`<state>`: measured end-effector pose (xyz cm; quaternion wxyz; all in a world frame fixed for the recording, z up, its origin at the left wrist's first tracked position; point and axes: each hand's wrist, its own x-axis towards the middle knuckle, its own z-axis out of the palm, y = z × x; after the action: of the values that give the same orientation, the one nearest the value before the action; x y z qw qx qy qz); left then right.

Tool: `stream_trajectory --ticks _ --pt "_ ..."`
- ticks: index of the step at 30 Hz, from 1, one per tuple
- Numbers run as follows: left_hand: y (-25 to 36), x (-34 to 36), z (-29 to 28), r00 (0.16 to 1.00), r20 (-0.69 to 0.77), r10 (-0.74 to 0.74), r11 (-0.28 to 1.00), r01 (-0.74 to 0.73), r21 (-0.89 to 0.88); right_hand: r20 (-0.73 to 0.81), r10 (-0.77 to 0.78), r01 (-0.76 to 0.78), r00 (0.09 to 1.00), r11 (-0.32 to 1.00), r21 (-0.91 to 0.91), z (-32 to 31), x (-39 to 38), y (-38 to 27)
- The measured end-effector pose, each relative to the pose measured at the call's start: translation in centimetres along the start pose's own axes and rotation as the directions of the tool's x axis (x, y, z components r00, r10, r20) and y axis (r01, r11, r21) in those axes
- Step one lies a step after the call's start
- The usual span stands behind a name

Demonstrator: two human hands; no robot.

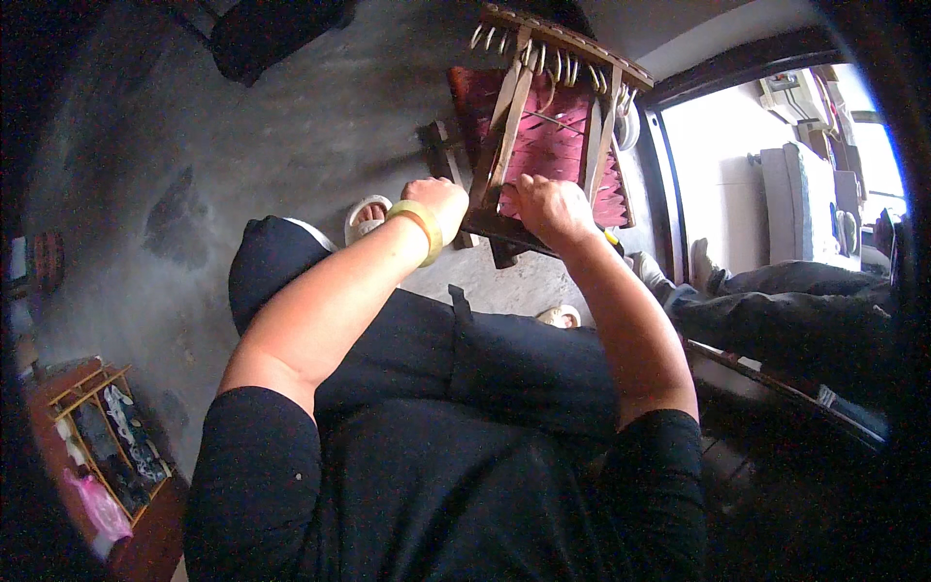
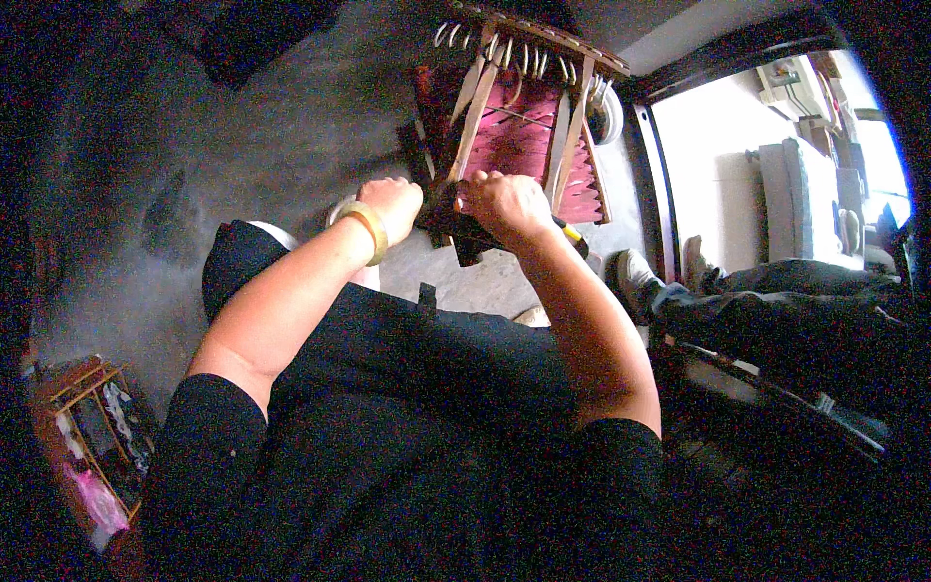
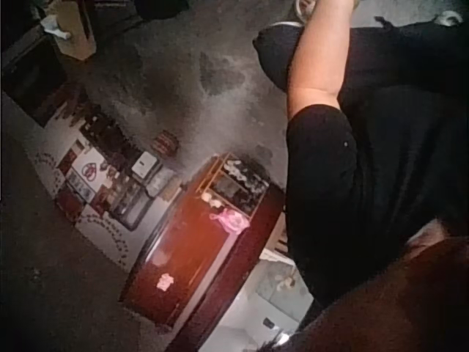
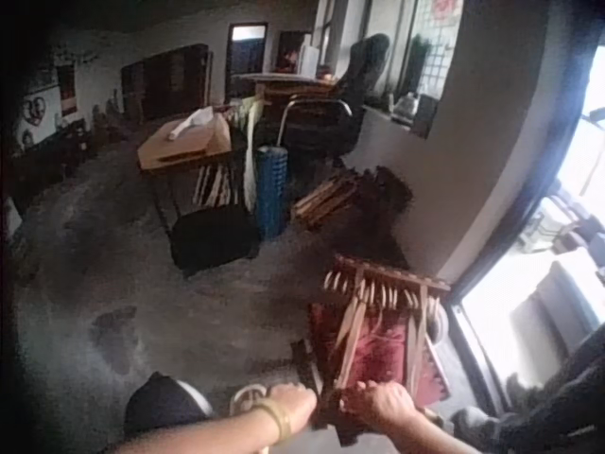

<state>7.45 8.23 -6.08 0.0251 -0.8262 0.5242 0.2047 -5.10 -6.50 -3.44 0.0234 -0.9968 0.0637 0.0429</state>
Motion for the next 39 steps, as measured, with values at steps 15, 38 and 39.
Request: stream_trajectory --ticks 15,38,39 --pt "-0.3 0.2 0.2 0.999 0.050 -0.004 1.000 0.003 0.015 0.001 -0.098 0.098 0.995 0.995 -0.002 0.7 -0.8 -0.3" --pt "-0.4 -0.1 -0.6 0.999 0.034 0.016 0.999 -0.017 0.028 -0.117 0.108 -0.099 0.987 0.991 0.085 -0.3 0.3 0.2" --pt "-0.1 -0.2 -0.6 0.999 0.036 0.011 0.999 -0.013 0.034 -0.154 0.168 -0.152 0.974 0.983 0.107 -0.3 0.6 0.3"
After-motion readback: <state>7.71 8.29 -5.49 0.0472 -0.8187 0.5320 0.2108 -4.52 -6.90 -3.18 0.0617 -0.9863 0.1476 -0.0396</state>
